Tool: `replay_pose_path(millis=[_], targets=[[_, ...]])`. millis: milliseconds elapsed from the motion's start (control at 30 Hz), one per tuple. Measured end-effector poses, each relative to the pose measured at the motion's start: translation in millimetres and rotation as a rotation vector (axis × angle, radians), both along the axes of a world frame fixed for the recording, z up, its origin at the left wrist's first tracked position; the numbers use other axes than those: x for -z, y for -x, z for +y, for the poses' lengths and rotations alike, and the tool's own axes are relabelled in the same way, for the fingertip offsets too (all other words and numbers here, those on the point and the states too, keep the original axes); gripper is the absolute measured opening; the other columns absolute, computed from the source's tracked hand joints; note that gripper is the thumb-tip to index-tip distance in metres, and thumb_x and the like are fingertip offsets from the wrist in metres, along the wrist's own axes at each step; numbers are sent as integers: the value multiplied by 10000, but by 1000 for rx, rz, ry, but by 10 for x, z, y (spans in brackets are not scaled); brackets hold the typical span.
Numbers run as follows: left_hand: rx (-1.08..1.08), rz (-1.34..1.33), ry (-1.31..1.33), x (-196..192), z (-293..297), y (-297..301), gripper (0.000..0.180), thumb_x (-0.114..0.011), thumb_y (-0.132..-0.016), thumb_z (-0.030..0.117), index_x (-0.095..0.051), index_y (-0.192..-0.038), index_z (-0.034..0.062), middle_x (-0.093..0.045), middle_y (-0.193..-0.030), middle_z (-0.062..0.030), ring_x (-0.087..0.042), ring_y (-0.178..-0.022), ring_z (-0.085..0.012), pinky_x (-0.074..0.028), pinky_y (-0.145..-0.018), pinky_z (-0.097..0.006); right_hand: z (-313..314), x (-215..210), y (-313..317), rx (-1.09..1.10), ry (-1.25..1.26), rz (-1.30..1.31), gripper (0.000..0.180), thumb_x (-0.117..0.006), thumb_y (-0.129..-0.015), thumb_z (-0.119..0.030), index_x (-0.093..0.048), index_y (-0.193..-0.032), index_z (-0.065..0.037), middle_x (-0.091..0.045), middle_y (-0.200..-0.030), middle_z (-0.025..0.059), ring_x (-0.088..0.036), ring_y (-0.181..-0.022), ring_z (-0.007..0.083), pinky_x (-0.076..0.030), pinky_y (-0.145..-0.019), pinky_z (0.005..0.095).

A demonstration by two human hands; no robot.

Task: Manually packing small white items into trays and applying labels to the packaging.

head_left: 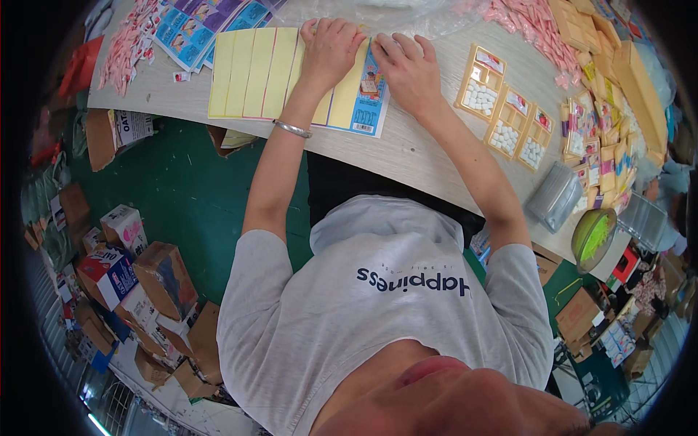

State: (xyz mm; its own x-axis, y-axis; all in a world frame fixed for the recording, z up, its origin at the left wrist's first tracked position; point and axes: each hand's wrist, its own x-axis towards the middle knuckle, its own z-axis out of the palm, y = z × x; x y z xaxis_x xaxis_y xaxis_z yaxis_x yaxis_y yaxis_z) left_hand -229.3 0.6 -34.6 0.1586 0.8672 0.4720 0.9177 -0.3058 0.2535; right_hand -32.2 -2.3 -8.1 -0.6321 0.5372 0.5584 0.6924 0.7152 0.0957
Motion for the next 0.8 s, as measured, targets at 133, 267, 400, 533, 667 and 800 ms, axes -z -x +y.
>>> replay_pose_path(millis=[133, 267, 400, 533, 667, 800], targets=[[-41, 53, 43, 5, 7, 24, 178, -594, -985, 310, -663, -987, 146, -641, -1004, -8, -561, -1060, -216, -277, -1054, -509, -37, -28, -19, -21, 71, -34, 283, -638, -831, -151, -699, -1107, -168, -653, -1175, -40, -588, -1126, 147, -394, -1038, 427], [18, -6, -7, -44, 56, -72, 190, -640, -949, 329, -642, -952, 139, -645, -974, -11, -573, -1001, -236, -298, -1025, -481, 164, -56, -20, 19, 79, 17, 221, -641, -820, -163, -693, -1034, -173, -652, -1130, -34, -592, -1109, 155, -398, -1038, 427], [-43, 21, 10, 12, 80, 82, 233, -691, -890, 369, -672, -942, 143, -670, -943, -46, -608, -978, -264, -321, -989, -494, -92, -541, -109, -223, 154, -105, 162, -627, -791, -150, -666, -948, -139, -626, -985, 28, -600, -1030, 208, -441, -974, 415], [-168, 132, -29, 77, 278, 647, 282, -706, -879, 415, -710, -962, 145, -698, -1012, -58, -615, -1037, -268, -345, -943, -497, -1037, -1712, -979, -922, 1111, -43, 57, -628, -842, -121, -588, -822, -85, -576, -791, 76, -612, -768, 271, -498, -697, 421], [-268, 220, -17, -232, 464, 318, 422, -741, -865, 404, -662, -1194, 152, -652, -1147, -76, -540, -1177, -269, -304, -1018, -503, -1187, -2193, -2066, -739, 1561, 387, 155, -704, -896, -147, -600, -817, -63, -613, -822, 80, -625, -747, 237, -493, -646, 348], [518, -730, 117, -1352, -90, -1122, 541, -678, -926, 334, -560, -1330, -7, -607, -1326, -146, -550, -1219, -310, -407, -1039, -427, -1634, -2170, -2631, -55, 1358, 777, 232, -821, -790, -76, -590, -804, -56, -621, -836, 77, -615, -742, 161, -466, -650, 263]])
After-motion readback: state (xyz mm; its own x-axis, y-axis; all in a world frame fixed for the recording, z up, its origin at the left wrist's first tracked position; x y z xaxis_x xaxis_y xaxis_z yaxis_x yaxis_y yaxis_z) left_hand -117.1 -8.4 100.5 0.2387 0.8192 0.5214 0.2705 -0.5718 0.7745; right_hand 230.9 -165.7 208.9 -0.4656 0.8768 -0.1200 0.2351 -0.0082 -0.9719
